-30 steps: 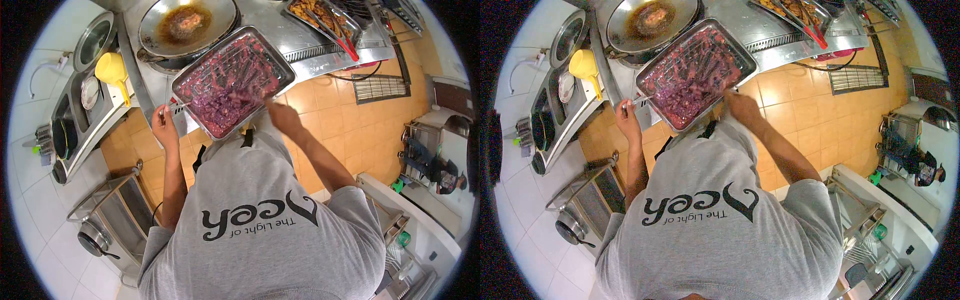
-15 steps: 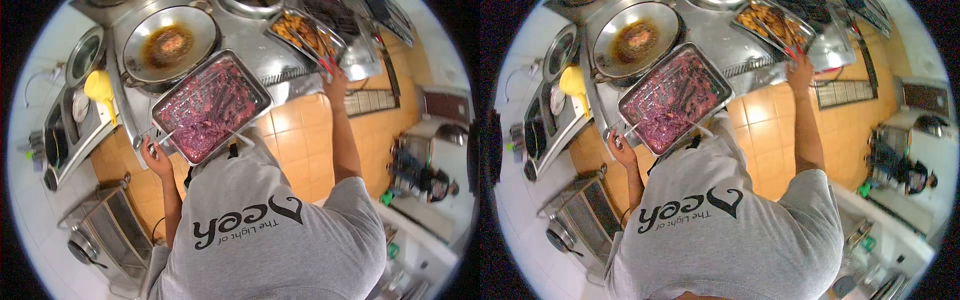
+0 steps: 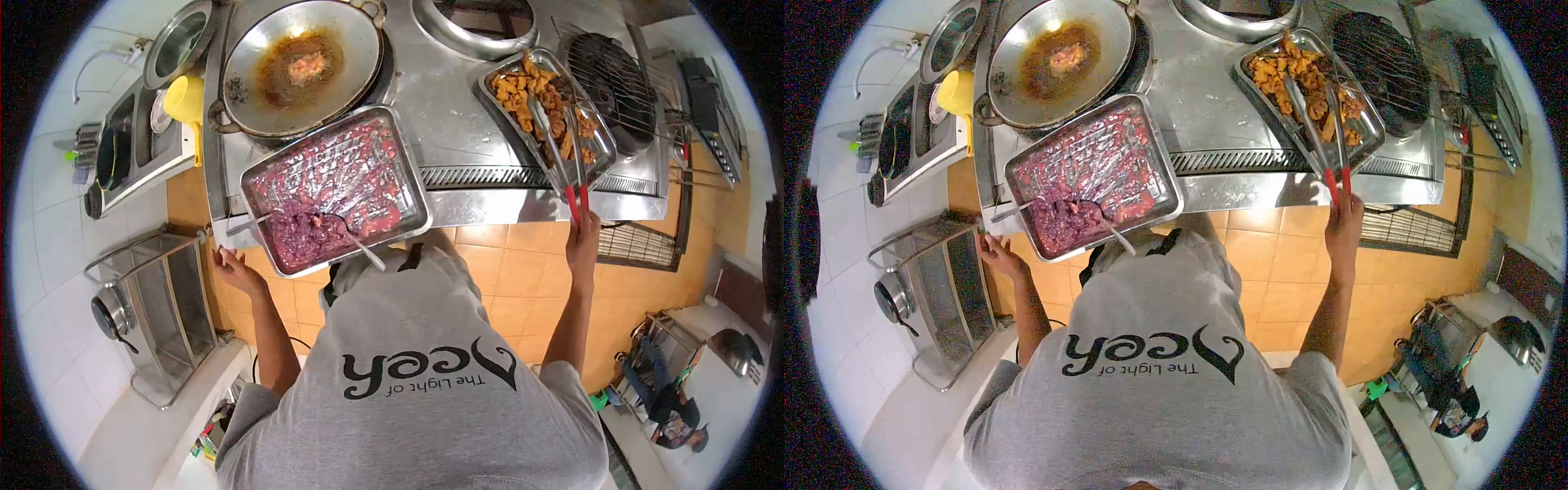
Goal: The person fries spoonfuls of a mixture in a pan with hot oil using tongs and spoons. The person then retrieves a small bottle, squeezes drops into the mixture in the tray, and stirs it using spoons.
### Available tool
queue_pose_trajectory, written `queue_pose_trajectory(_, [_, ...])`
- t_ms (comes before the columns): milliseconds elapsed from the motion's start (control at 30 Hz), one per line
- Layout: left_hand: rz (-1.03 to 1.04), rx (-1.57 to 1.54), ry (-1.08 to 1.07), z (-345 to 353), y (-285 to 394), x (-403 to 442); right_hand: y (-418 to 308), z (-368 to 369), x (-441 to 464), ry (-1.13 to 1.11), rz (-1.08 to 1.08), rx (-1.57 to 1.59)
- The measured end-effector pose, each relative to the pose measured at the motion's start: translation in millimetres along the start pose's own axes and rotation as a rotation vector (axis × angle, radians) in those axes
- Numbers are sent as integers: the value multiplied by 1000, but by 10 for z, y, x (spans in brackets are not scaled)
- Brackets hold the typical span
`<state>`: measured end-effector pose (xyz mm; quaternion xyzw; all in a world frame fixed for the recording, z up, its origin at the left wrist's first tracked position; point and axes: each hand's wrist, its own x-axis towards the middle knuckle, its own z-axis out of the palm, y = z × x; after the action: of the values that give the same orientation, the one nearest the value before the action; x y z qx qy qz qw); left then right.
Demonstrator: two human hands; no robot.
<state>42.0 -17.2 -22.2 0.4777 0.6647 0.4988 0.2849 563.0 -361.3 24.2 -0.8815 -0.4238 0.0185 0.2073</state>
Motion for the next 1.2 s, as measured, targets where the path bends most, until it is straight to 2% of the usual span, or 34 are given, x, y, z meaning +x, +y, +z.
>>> queue_pose_trajectory(167, [-134, -30, 171, -59, -99, -382, -369, -339, -130, -153, -11, 181])
queue_pose_trajectory(267, [-207, -67, 259, -111, -359, -591, -725, -279, 353, -335, -55, 574])
queue_pose_trajectory(333, [-262, -75, 319, -132, -456, -717, -901, -53, 751, -501, 70, 725])
queue_pose_trajectory(400, [-296, -97, 368, -144, -488, -822, -1273, 73, 1316, -646, 32, 717])
queue_pose_trajectory(467, [-339, -112, 410, -202, -569, -917, -1536, 321, 1760, -646, -159, 698])
queue_pose_trajectory(633, [-378, -68, 475, -486, -634, -1263, -1899, 826, 2511, -681, -336, 473])
queue_pose_trajectory(867, [-559, -137, 722, -1052, -1238, -1819, -2244, 1059, 2712, -879, -154, 577])
queue_pose_trajectory(1067, [-613, -157, 743, -1205, -1303, -1869, -2447, 1388, 2675, -904, -60, 687])
queue_pose_trajectory(1200, [-598, -174, 734, -1209, -1299, -1734, -2618, 1333, 2555, -945, 29, 903])
